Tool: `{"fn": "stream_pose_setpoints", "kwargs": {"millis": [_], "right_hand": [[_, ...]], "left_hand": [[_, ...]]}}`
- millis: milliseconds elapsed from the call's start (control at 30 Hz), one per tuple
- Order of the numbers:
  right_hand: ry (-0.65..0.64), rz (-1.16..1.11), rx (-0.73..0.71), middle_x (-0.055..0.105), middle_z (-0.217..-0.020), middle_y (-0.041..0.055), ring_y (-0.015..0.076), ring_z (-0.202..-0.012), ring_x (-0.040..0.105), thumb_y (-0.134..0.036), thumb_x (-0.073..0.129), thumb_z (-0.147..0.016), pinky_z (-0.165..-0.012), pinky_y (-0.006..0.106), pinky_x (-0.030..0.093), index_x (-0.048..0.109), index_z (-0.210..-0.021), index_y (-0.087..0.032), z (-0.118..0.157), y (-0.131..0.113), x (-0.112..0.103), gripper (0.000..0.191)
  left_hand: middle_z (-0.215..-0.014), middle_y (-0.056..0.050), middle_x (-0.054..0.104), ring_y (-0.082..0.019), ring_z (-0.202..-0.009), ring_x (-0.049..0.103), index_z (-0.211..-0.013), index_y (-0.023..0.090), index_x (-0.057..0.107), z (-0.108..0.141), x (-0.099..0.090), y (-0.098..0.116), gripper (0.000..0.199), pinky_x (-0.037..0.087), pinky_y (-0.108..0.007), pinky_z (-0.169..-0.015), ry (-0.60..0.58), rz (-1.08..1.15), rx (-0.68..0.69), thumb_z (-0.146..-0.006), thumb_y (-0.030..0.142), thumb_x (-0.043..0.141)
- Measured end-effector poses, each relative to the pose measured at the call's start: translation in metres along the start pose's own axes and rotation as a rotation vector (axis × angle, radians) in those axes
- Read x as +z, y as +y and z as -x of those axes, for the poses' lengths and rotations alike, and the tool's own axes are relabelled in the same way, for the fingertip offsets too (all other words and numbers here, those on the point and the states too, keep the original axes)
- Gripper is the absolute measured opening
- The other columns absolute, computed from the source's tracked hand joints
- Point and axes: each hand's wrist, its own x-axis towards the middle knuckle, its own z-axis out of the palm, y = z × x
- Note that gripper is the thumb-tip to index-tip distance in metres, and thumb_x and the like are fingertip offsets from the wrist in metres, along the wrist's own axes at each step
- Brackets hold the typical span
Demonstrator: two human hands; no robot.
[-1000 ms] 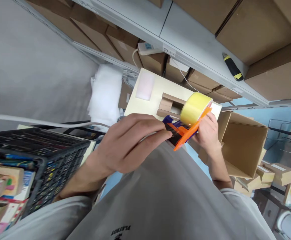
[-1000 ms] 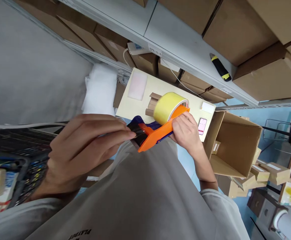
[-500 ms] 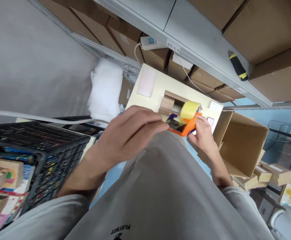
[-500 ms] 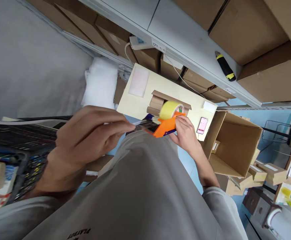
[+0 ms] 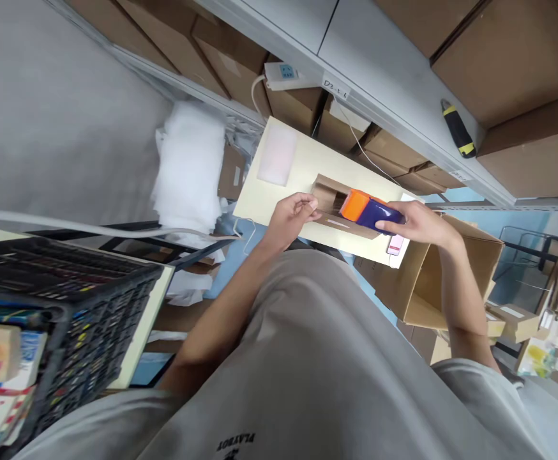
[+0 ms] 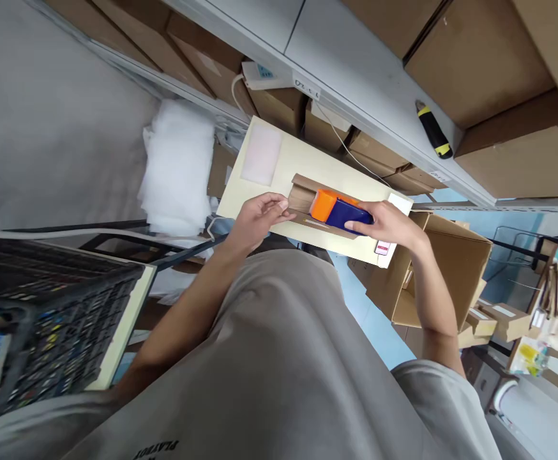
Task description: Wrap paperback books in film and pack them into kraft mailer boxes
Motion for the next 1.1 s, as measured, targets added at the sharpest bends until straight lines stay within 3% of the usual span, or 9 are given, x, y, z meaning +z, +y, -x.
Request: {"fn": "stream_pose_setpoints", "kwargs": {"millis": [100, 233, 400, 600, 800, 1100], "right_hand": [[-0.071, -0.042, 0.038, 0.065, -0.074, 0.0007, 0.0179, -0.069, 0.053, -0.087, 0.068, -0.095, -0.066, 0.033, 0.037, 0.072, -0.090, -0.020, -0.024, 0.002, -0.012, 0.067], [-0.180, -0.144, 0.104, 0.065, -0.073, 0.0010, 0.0176, -0.070, 0.054, -0.092, 0.071, -0.088, -0.066, 0.032, 0.039, 0.069, -0.084, -0.021, -0.050, 0.014, -0.007, 0.071], [-0.274, -0.252, 0.125, 0.077, -0.086, 0.0048, 0.0227, -0.080, 0.065, -0.093, 0.075, -0.081, -0.075, 0.034, 0.051, 0.079, -0.103, -0.017, -0.070, 0.028, 0.010, 0.079], [-0.335, -0.250, 0.071, 0.083, -0.111, 0.0092, 0.0265, -0.096, 0.071, -0.086, 0.074, -0.087, -0.089, 0.037, 0.056, 0.081, -0.122, -0.015, -0.077, 0.028, 0.016, 0.079], [-0.441, -0.257, 0.091, 0.084, -0.117, 0.0073, 0.0265, -0.099, 0.073, -0.083, 0.074, -0.089, -0.090, 0.036, 0.058, 0.080, -0.133, -0.019, -0.083, 0.028, 0.010, 0.078], [-0.474, -0.230, 0.098, 0.086, -0.113, 0.0073, 0.0262, -0.094, 0.075, -0.082, 0.078, -0.088, -0.088, 0.036, 0.060, 0.084, -0.126, -0.019, -0.103, 0.020, 0.007, 0.074]], "left_hand": [[-0.091, -0.001, 0.069, -0.016, -0.091, 0.071, -0.100, 0.019, 0.067, -0.016, 0.004, -0.015, 0.046, 0.065, -0.049, -0.113, 0.043, 0.113, -0.075, -0.086, 0.056, 0.090], [-0.089, 0.000, 0.070, -0.015, -0.089, 0.071, -0.096, 0.019, 0.066, -0.037, 0.000, -0.027, 0.039, 0.064, -0.047, -0.113, 0.063, 0.147, -0.131, -0.085, 0.047, 0.091], [-0.091, -0.004, 0.073, -0.020, -0.093, 0.073, -0.090, 0.019, 0.068, -0.055, -0.010, -0.040, 0.025, 0.065, -0.047, -0.108, 0.066, 0.081, -0.138, -0.088, 0.036, 0.087], [-0.095, -0.006, 0.077, -0.025, -0.105, 0.073, -0.088, 0.020, 0.073, -0.066, -0.021, -0.044, 0.015, 0.060, -0.044, -0.114, 0.118, -0.168, -0.044, -0.087, 0.031, 0.083], [-0.090, -0.003, 0.072, -0.021, -0.096, 0.074, -0.089, 0.019, 0.067, -0.074, -0.023, -0.037, 0.033, 0.065, -0.049, -0.109, 0.026, 0.062, -0.176, -0.086, 0.036, 0.095], [-0.083, -0.001, 0.068, -0.015, -0.086, 0.074, -0.082, 0.014, 0.069, -0.081, -0.046, -0.040, 0.024, 0.062, -0.058, -0.117, -0.010, 0.215, -0.316, -0.093, 0.019, 0.089]]}}
